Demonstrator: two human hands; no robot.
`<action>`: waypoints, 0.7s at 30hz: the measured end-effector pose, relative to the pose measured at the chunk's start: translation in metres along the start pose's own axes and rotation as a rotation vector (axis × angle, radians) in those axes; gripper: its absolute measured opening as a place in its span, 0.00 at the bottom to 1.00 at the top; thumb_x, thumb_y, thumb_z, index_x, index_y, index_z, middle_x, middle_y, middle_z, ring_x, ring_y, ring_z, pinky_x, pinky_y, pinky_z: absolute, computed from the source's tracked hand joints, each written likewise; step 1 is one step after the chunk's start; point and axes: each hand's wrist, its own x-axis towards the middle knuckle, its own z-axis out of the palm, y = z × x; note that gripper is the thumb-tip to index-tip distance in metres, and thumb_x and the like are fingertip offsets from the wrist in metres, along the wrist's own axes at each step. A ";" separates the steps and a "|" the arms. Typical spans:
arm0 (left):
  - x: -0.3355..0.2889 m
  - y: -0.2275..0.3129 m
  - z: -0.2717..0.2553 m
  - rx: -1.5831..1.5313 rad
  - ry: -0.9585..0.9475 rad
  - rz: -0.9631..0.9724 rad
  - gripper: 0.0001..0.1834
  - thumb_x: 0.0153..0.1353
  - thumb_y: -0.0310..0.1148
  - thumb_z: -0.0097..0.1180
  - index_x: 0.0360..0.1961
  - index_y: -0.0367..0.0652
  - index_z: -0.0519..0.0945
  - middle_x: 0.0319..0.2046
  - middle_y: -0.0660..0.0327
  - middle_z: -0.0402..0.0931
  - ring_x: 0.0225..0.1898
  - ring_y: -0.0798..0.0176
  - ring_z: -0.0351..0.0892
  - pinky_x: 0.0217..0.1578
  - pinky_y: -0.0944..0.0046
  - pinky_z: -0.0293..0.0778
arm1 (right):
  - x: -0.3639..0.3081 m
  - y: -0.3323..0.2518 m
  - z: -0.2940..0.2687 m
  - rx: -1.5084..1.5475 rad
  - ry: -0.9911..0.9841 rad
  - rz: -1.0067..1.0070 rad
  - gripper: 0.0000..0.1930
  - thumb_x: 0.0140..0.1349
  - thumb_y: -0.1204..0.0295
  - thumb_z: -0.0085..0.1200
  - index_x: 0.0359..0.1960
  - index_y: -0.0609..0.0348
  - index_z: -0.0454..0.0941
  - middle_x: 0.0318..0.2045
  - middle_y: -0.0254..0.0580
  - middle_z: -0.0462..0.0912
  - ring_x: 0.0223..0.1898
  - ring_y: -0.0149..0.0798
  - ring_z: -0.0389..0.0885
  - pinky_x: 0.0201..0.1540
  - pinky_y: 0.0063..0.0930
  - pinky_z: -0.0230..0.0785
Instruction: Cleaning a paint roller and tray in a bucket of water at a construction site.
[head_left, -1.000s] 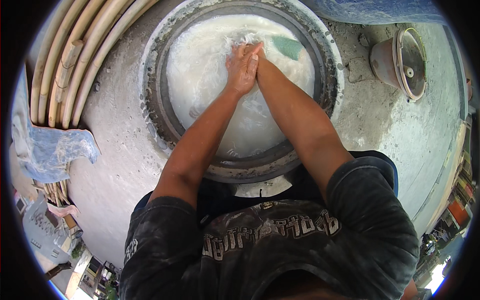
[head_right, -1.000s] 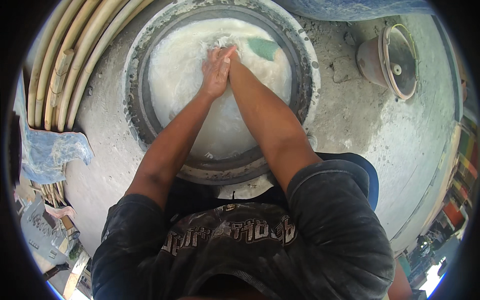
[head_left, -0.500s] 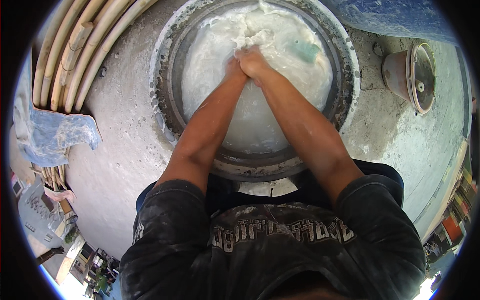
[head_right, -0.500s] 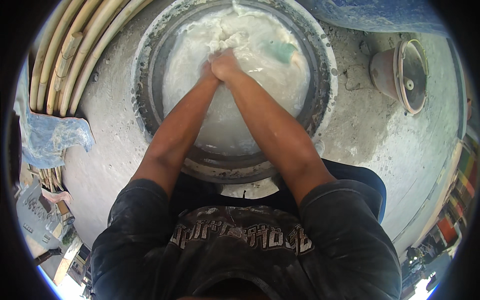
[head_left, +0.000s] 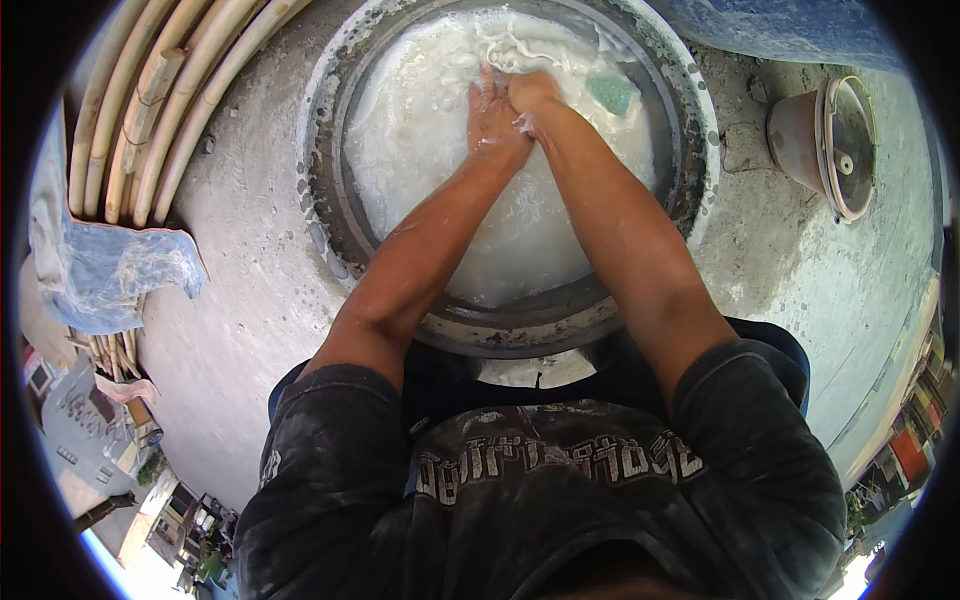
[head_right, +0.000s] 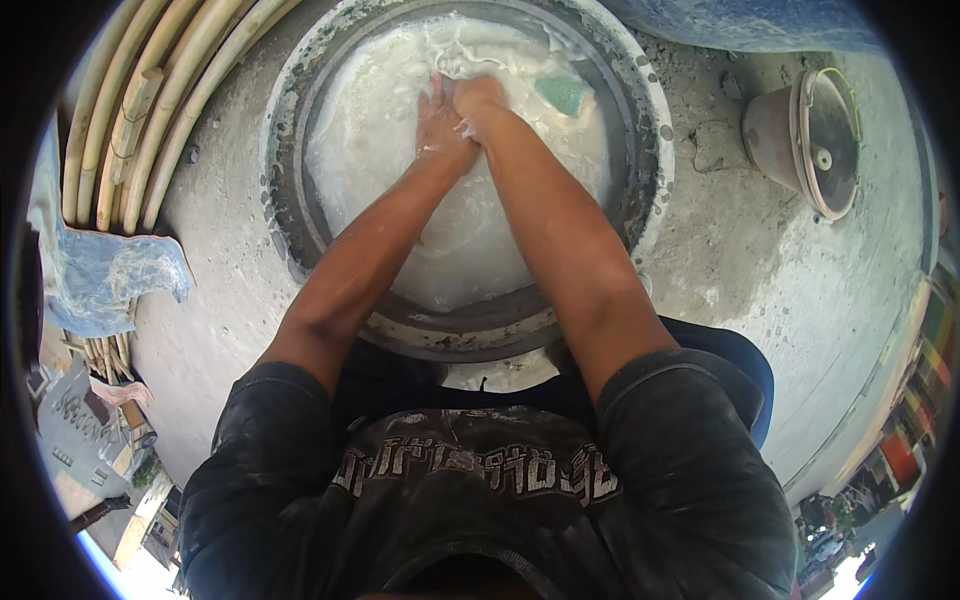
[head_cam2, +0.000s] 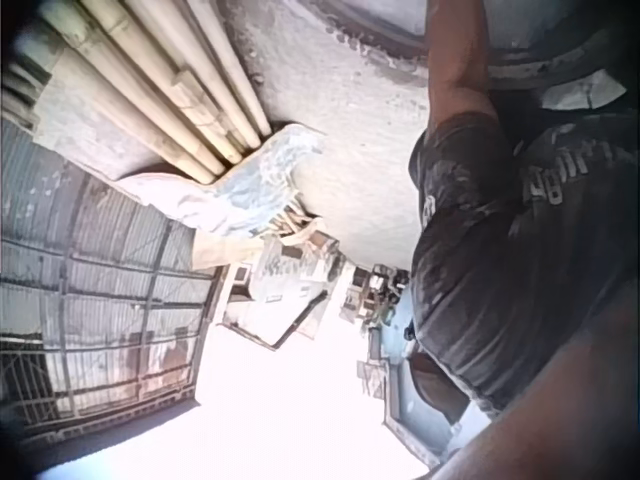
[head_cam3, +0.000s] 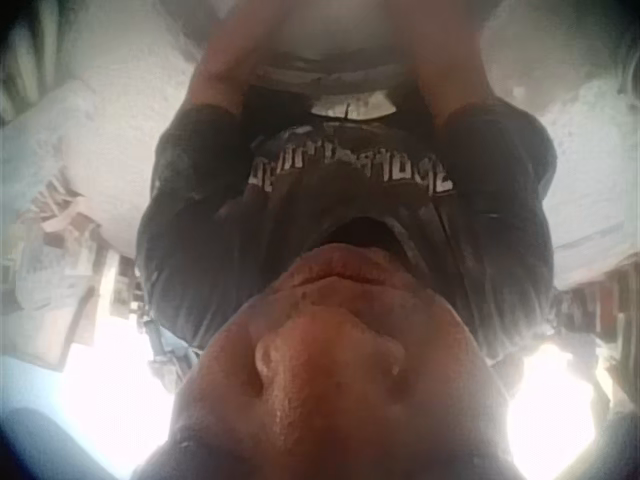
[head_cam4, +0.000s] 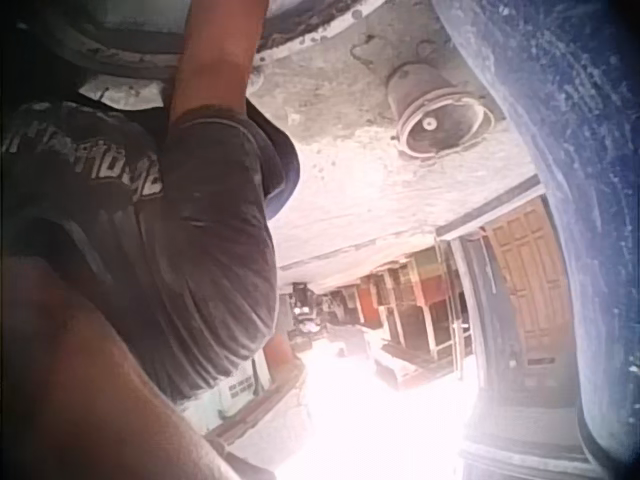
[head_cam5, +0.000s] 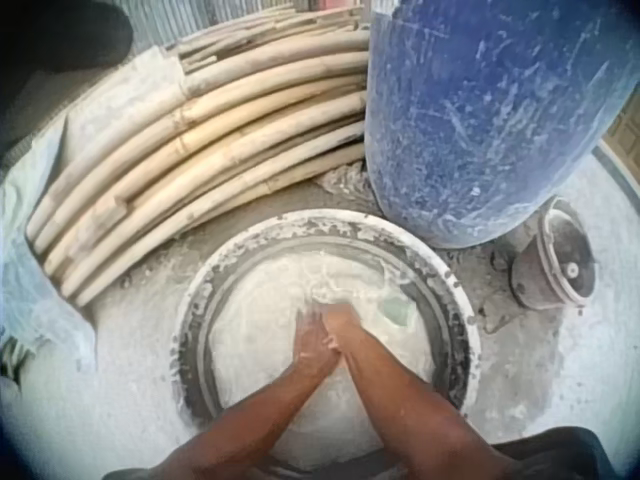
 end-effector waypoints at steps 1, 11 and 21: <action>0.008 0.019 0.005 -0.088 0.051 -0.033 0.33 0.60 0.50 0.51 0.65 0.49 0.65 0.65 0.53 0.61 0.71 0.50 0.48 0.67 0.47 0.45 | 0.027 0.009 -0.013 0.041 0.010 -0.004 0.24 0.60 0.59 0.54 0.43 0.73 0.78 0.43 0.61 0.81 0.44 0.49 0.82 0.46 0.42 0.73; 0.010 0.035 -0.016 0.024 -0.031 0.019 0.41 0.60 0.50 0.51 0.69 0.41 0.56 0.70 0.55 0.51 0.74 0.47 0.32 0.70 0.49 0.36 | 0.021 0.015 -0.024 0.264 -0.074 0.048 0.25 0.68 0.59 0.47 0.55 0.72 0.68 0.45 0.59 0.78 0.45 0.50 0.80 0.45 0.42 0.75; -0.011 0.019 -0.001 -0.064 0.195 0.090 0.36 0.58 0.45 0.53 0.66 0.42 0.61 0.67 0.52 0.56 0.73 0.43 0.35 0.68 0.40 0.32 | 0.005 0.019 0.004 -0.626 0.133 -0.219 0.18 0.66 0.68 0.42 0.49 0.70 0.75 0.49 0.58 0.78 0.50 0.50 0.79 0.53 0.34 0.71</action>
